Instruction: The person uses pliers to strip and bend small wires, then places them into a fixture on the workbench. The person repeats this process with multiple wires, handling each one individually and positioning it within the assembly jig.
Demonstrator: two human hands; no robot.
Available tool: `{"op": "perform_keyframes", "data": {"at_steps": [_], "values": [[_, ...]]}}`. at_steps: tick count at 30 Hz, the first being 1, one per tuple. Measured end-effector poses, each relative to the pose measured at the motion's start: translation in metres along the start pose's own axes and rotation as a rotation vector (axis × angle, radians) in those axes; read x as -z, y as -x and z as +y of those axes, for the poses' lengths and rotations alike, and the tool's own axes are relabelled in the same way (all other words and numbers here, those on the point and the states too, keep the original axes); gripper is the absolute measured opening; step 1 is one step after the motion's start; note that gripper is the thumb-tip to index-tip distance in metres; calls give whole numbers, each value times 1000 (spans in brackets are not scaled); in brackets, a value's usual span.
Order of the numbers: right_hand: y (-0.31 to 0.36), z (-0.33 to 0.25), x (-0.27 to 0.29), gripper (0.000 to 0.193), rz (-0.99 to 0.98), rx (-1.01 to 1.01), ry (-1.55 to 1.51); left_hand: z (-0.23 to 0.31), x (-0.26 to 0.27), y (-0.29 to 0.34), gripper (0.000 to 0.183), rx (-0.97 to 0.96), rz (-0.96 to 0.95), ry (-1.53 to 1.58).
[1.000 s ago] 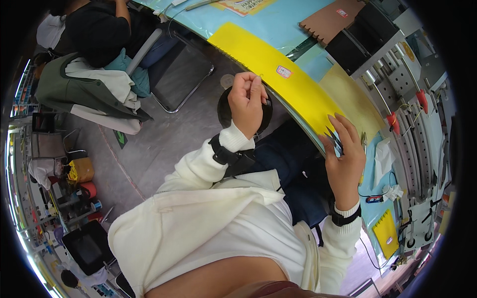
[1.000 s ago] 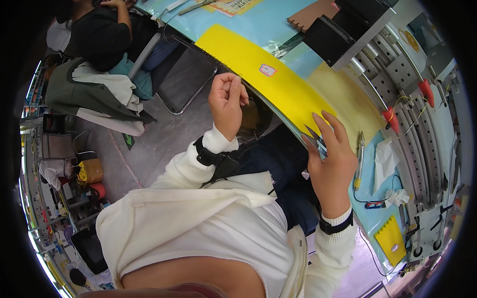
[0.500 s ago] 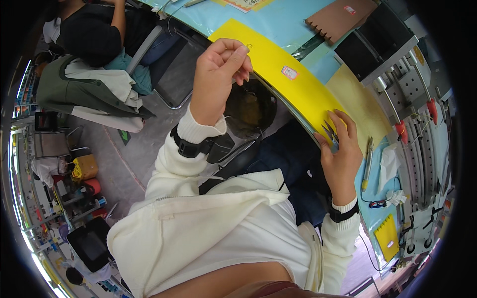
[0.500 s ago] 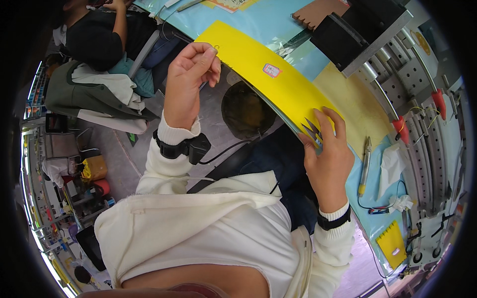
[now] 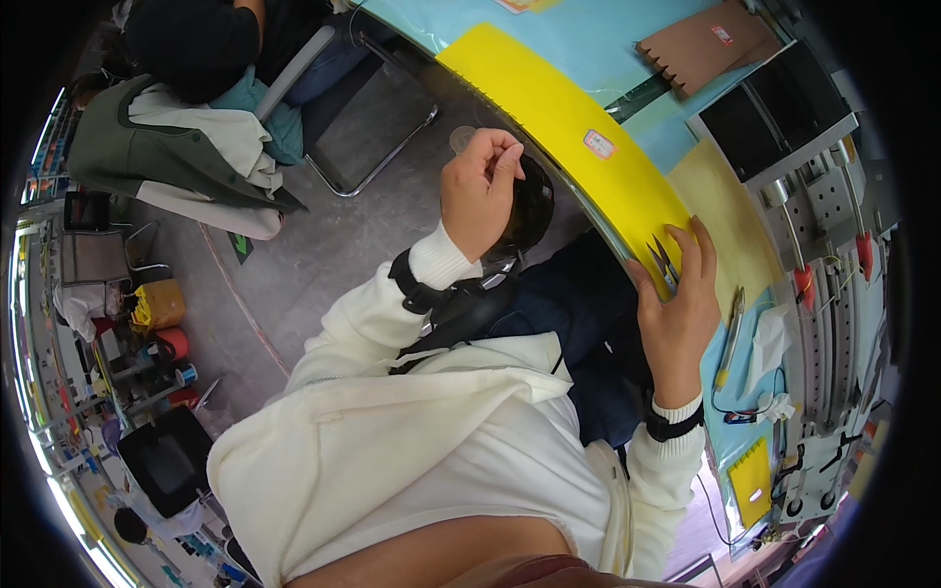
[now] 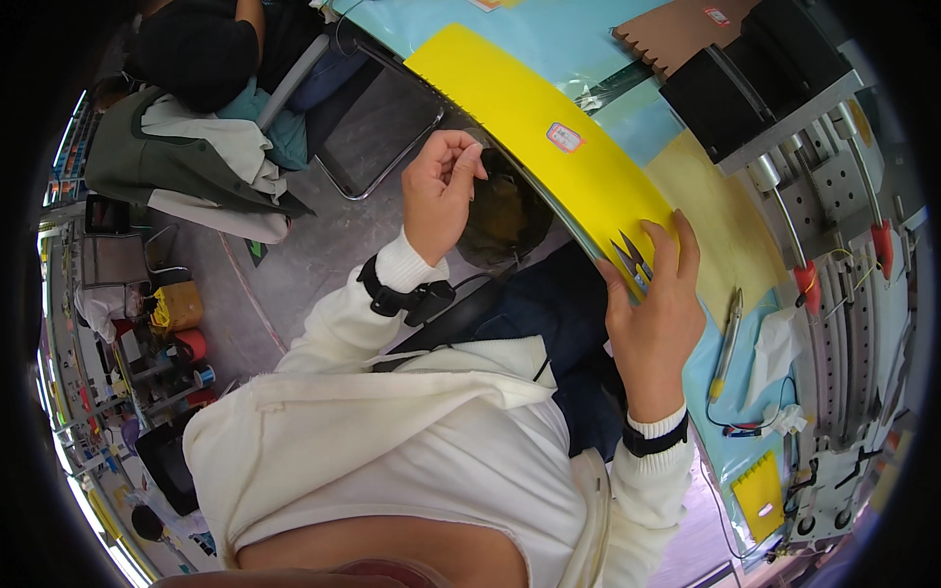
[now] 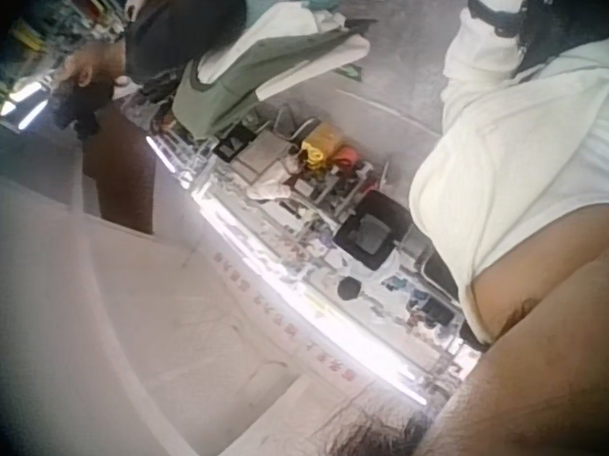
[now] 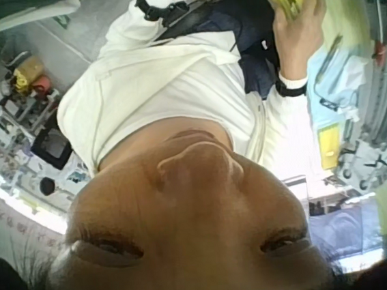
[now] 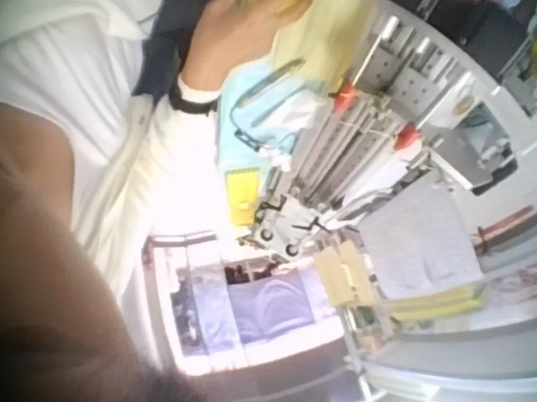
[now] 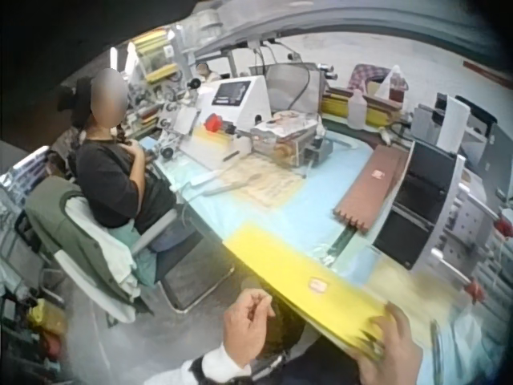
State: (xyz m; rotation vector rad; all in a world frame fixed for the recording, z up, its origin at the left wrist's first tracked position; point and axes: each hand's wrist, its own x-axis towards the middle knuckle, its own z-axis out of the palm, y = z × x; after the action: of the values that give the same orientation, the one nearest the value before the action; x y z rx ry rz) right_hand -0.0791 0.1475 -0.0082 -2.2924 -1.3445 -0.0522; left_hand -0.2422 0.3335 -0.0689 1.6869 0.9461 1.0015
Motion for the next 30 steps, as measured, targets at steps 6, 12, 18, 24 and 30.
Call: {"op": "perform_keyframes", "data": {"at_steps": [6,12,18,24,30], "values": [[0,-2,1,48,-13,11,16,-16,-20,-8,9,-166,129,-69],[-1,-3,1,48,-3,24,12,-20,-26,-9,7,-278,227,-234],[-2,-4,1,49,-9,27,18,-17,-22,-9,5,-347,207,-385],[-4,-5,-1,48,7,48,7,-16,-23,-9,5,-377,226,-478],[-3,-6,0,49,-22,30,-4,-22,-19,-6,5,-324,232,-373]]}}
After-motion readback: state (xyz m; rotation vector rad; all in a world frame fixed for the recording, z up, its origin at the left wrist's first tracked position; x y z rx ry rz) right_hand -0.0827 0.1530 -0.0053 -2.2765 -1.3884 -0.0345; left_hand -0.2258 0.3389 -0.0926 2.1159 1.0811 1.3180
